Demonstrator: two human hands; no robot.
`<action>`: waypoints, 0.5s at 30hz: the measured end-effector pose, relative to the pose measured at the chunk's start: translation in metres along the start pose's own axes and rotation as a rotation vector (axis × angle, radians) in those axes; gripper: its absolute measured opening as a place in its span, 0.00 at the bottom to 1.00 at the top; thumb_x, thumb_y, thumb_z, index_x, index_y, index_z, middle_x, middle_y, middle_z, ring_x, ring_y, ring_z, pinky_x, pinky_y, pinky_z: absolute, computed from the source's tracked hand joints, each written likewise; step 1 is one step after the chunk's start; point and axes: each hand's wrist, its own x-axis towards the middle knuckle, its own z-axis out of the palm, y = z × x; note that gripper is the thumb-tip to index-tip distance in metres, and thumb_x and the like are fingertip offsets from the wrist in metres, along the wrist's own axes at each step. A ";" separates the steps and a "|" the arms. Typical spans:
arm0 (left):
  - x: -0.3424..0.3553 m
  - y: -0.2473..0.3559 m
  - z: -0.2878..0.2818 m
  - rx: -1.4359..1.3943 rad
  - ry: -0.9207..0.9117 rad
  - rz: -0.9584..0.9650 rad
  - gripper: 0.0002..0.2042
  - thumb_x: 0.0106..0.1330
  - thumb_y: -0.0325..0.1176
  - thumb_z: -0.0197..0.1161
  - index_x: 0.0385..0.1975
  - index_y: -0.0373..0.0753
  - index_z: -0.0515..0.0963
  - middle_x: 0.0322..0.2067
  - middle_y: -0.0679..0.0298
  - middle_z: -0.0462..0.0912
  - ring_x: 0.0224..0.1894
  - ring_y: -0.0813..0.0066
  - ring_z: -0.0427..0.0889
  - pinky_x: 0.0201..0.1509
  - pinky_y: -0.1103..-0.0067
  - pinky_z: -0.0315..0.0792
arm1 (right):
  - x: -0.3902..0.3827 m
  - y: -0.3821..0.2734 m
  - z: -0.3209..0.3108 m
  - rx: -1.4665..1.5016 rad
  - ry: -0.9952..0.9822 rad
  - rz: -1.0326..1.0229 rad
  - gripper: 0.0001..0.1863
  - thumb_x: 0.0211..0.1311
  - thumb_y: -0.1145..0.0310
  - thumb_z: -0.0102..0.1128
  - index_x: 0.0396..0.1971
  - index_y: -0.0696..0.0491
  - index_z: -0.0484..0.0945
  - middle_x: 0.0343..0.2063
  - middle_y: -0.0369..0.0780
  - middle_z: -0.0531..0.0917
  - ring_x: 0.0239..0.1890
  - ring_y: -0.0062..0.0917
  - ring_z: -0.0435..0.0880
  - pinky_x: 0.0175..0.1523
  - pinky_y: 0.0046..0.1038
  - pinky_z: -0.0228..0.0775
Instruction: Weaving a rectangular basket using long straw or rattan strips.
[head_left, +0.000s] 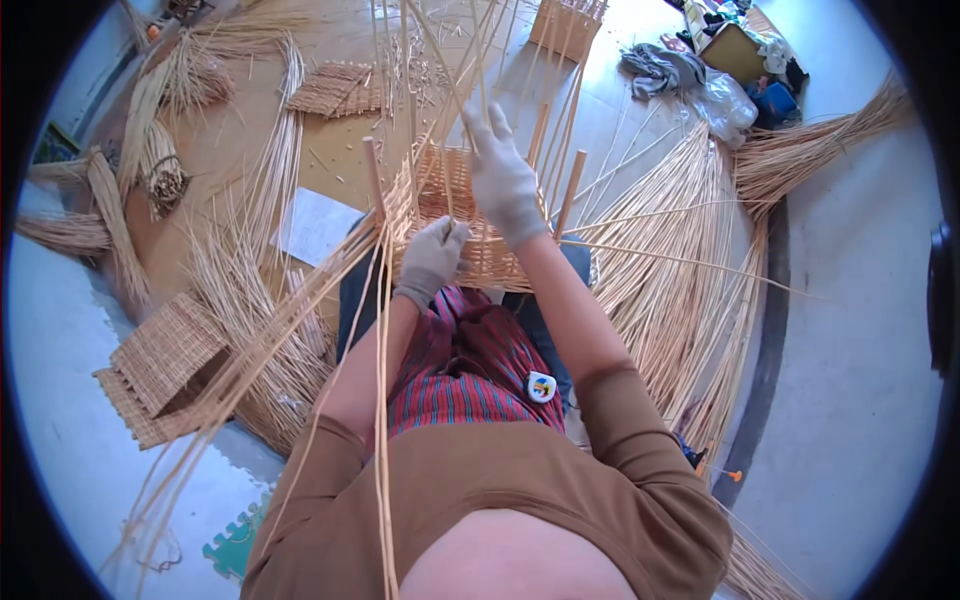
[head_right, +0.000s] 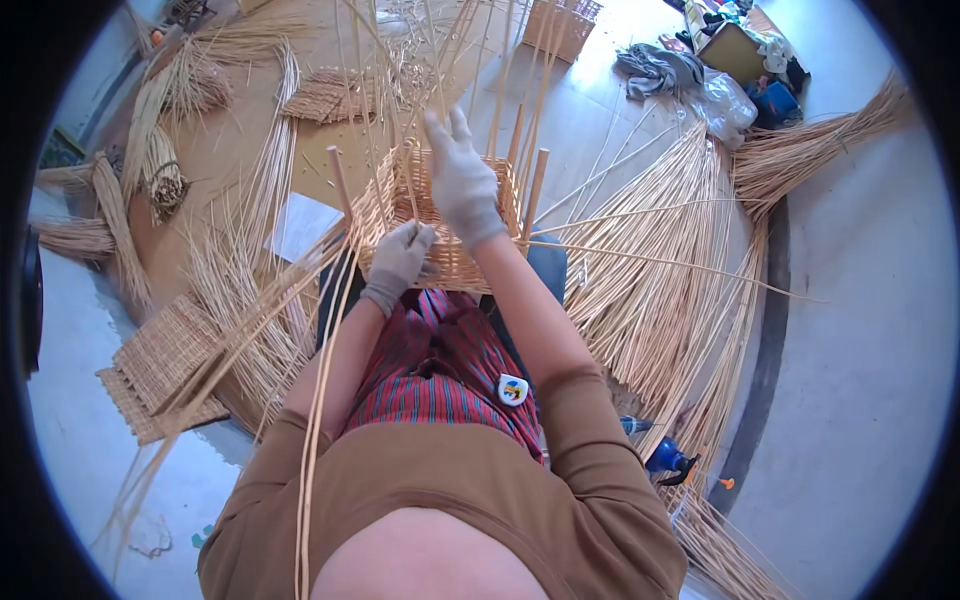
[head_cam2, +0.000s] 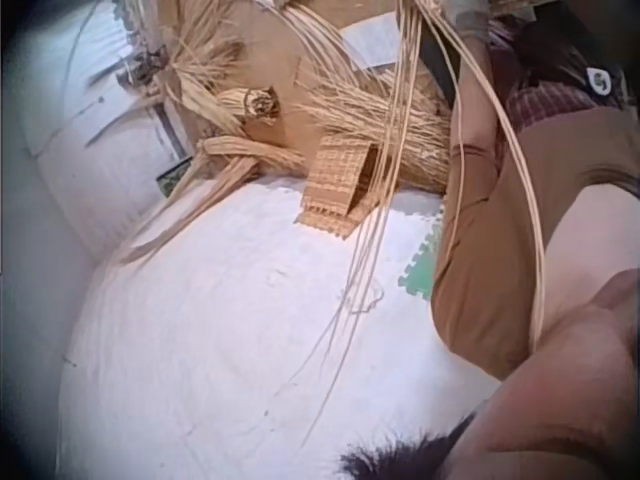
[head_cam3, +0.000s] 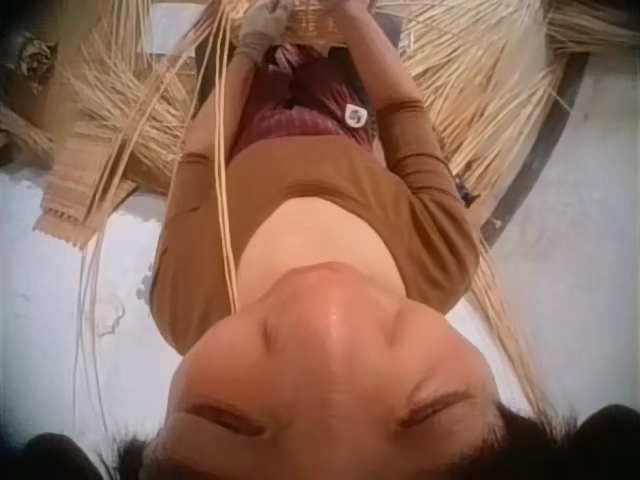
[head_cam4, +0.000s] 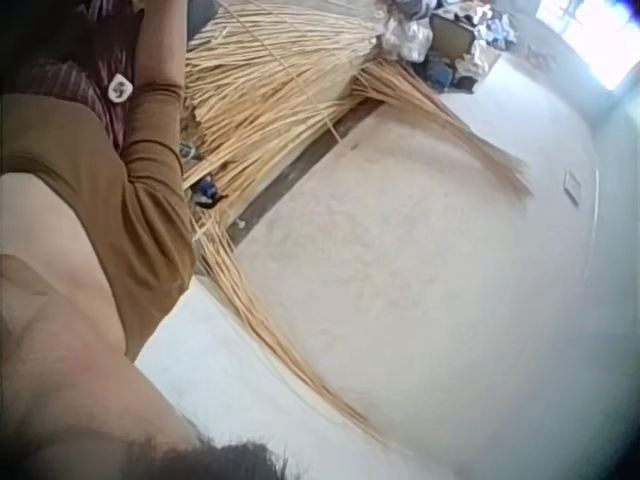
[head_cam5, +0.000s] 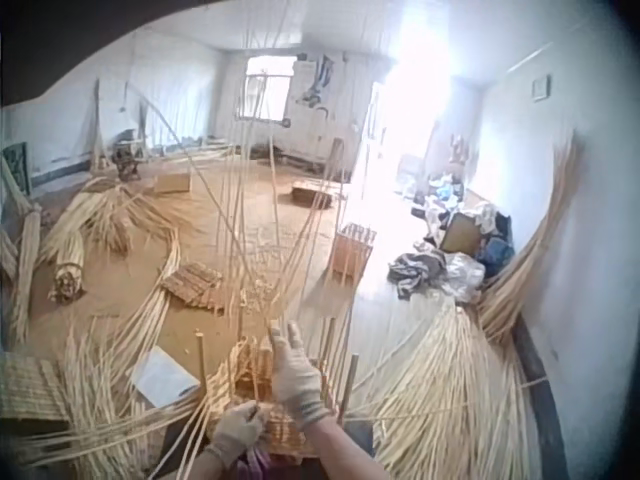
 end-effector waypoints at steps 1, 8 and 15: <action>0.003 0.001 -0.002 -0.144 -0.029 -0.048 0.10 0.74 0.37 0.59 0.38 0.36 0.78 0.28 0.68 0.81 0.23 0.77 0.84 0.24 0.80 0.80 | -0.001 0.002 0.000 0.000 -0.010 -0.012 0.28 0.63 0.77 0.54 0.65 0.46 0.67 0.61 0.56 0.74 0.51 0.52 0.81 0.54 0.40 0.76; 0.003 0.019 -0.010 -0.203 -0.130 -0.071 0.09 0.72 0.29 0.59 0.48 0.36 0.75 0.40 0.61 0.82 0.26 0.75 0.84 0.27 0.79 0.82 | -0.130 0.083 -0.021 0.869 0.233 0.526 0.14 0.76 0.72 0.47 0.58 0.51 0.65 0.26 0.36 0.80 0.45 0.29 0.87 0.33 0.26 0.79; -0.025 0.067 0.028 -0.010 0.188 0.653 0.20 0.68 0.18 0.50 0.59 0.39 0.71 0.52 0.54 0.81 0.39 0.65 0.87 0.32 0.78 0.81 | -0.136 0.082 -0.061 1.110 0.520 0.601 0.03 0.73 0.71 0.55 0.43 0.52 0.73 0.39 0.42 0.85 0.39 0.24 0.86 0.30 0.17 0.74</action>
